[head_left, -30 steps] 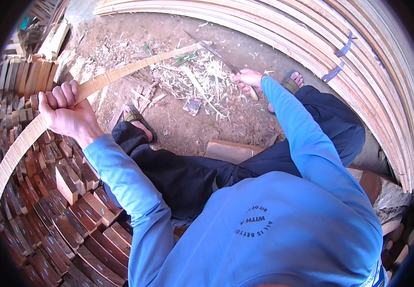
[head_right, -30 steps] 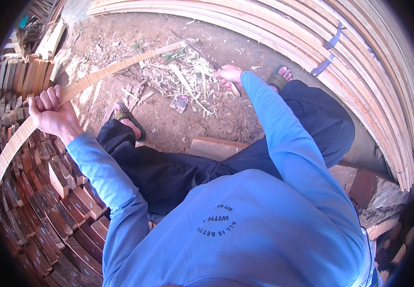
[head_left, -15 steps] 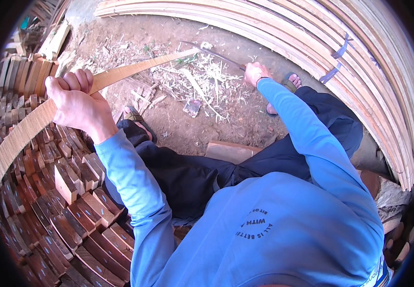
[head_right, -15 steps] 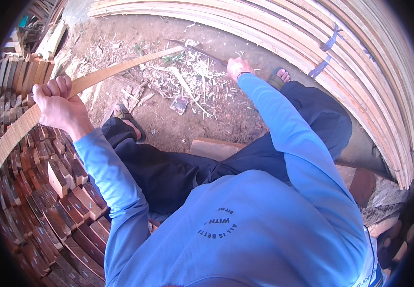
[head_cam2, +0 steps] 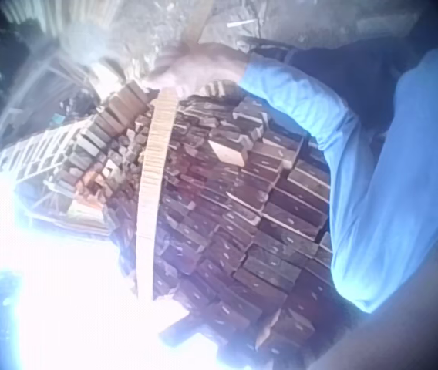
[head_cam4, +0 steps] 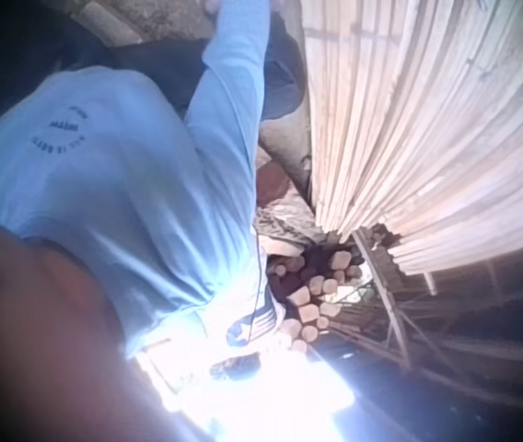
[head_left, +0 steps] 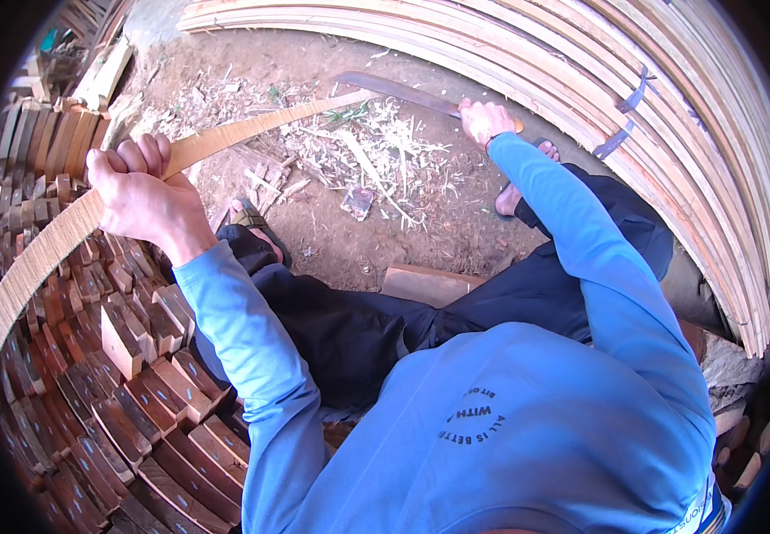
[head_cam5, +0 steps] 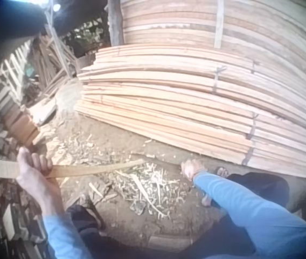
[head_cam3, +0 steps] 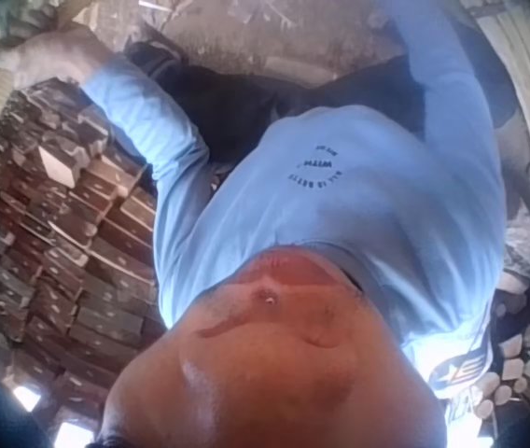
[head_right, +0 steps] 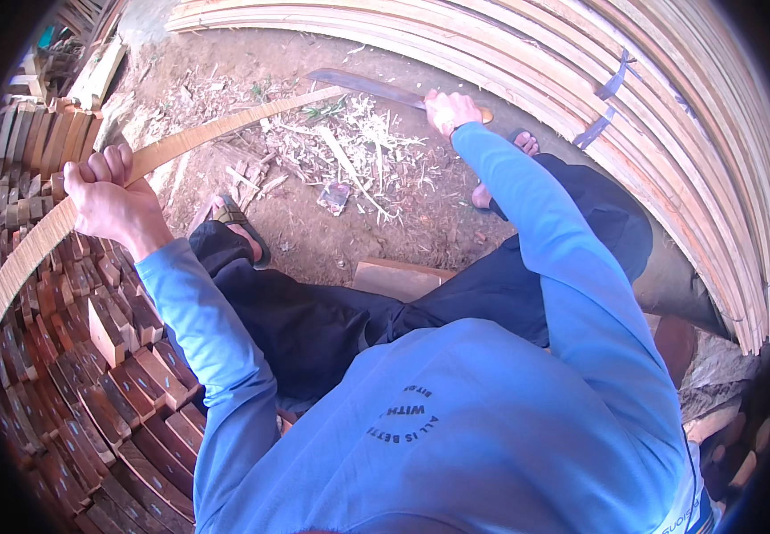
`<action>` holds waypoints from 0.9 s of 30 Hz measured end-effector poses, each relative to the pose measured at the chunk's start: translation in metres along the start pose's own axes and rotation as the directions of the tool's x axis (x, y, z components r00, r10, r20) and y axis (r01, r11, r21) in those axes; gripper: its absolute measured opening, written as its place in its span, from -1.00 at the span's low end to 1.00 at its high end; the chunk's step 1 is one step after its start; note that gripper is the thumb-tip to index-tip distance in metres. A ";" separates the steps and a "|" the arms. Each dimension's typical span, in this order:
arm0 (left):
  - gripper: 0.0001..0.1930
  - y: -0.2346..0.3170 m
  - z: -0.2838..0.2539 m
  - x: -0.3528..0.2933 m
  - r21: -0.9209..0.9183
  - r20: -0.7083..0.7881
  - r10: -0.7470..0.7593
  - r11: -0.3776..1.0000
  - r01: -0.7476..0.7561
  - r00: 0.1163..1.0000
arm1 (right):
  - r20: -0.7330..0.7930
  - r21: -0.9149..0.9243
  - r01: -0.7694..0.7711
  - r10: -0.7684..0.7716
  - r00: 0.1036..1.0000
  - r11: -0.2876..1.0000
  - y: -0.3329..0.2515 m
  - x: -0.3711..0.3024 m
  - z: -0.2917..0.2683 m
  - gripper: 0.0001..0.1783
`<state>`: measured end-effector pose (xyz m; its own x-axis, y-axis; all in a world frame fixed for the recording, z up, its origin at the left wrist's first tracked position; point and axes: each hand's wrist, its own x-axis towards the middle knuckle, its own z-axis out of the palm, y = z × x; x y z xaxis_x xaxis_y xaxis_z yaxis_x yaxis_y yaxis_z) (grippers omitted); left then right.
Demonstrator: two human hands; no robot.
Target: The person uses a long blade to shave thin strips of wood from a piece of lumber while sitting on the ground.
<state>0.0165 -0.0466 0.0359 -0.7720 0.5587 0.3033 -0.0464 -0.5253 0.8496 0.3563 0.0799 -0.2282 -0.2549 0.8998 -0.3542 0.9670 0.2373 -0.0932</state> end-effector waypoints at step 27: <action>-0.56 -0.009 -0.027 0.022 -0.016 -0.069 -0.019 1.000 0.017 0.997 | 0.255 0.652 -0.200 0.036 0.966 0.731 -0.070 -0.052 0.087 -0.37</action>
<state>-0.0168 -0.0467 0.0235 -0.8130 0.5226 0.2569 -0.0701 -0.5259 0.8477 0.3022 -0.0153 -0.2847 -0.2112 0.7843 -0.5833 0.7580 -0.2453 -0.6044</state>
